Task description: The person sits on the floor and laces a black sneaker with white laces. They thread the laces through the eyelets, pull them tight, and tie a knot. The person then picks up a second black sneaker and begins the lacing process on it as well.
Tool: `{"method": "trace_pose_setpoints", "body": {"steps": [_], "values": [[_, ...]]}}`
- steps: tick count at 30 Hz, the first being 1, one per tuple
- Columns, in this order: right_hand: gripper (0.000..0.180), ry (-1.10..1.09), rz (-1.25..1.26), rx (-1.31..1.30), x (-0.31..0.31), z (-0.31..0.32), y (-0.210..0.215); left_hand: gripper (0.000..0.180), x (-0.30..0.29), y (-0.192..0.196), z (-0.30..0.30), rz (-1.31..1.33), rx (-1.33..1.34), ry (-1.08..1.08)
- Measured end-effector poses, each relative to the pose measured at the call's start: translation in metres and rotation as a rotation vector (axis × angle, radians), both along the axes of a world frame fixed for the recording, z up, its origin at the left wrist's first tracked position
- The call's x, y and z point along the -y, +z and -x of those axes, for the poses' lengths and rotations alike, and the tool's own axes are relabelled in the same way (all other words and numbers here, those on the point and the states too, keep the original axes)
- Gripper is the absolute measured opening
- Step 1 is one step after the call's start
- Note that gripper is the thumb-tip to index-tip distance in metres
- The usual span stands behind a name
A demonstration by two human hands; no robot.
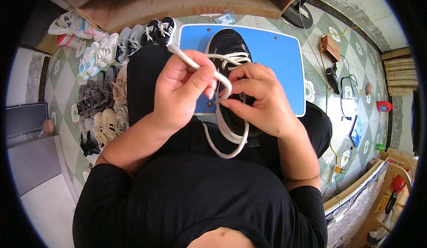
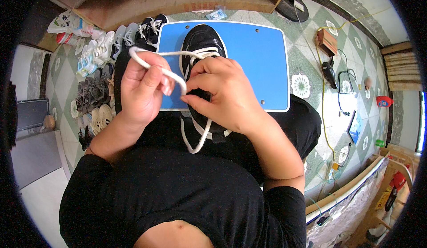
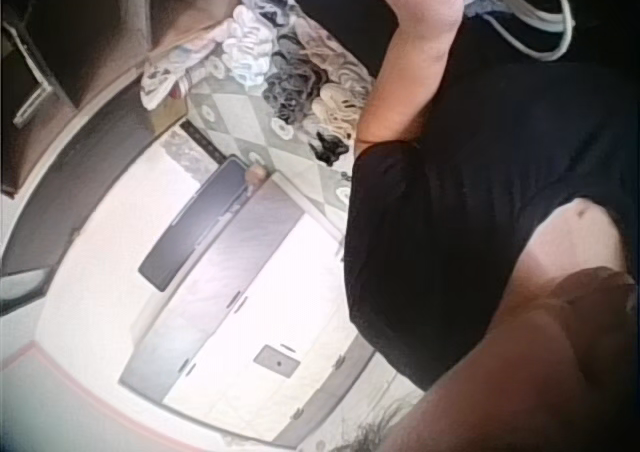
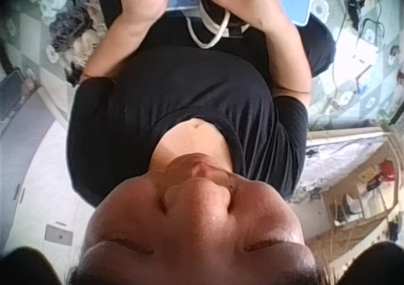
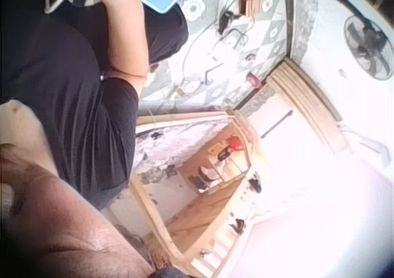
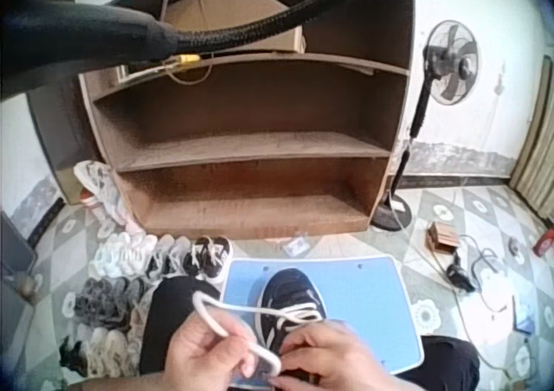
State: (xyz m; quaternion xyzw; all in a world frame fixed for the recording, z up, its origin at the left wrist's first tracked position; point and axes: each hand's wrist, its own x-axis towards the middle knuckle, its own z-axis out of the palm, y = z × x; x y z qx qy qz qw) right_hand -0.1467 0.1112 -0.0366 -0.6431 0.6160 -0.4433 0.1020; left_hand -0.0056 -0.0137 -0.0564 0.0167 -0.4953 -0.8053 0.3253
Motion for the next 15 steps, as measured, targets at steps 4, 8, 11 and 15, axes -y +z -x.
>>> {"method": "trace_pose_setpoints", "body": {"steps": [4,8,11,15], "values": [[0.015,-0.036,0.028,0.225,0.0,0.0,-0.003,0.022,-0.003,-0.004,0.003,0.071,0.122,-0.038],[0.012,-0.063,0.033,0.216,0.002,0.001,-0.004,0.015,0.0,-0.013,0.003,0.283,0.323,-0.101],[0.009,-0.111,0.009,0.223,0.004,0.001,-0.005,0.01,0.006,-0.012,0.003,0.388,0.347,-0.047],[0.008,-0.295,0.008,0.293,0.005,0.006,-0.005,0.013,0.019,-0.016,-0.001,0.272,0.331,-0.026]]}}
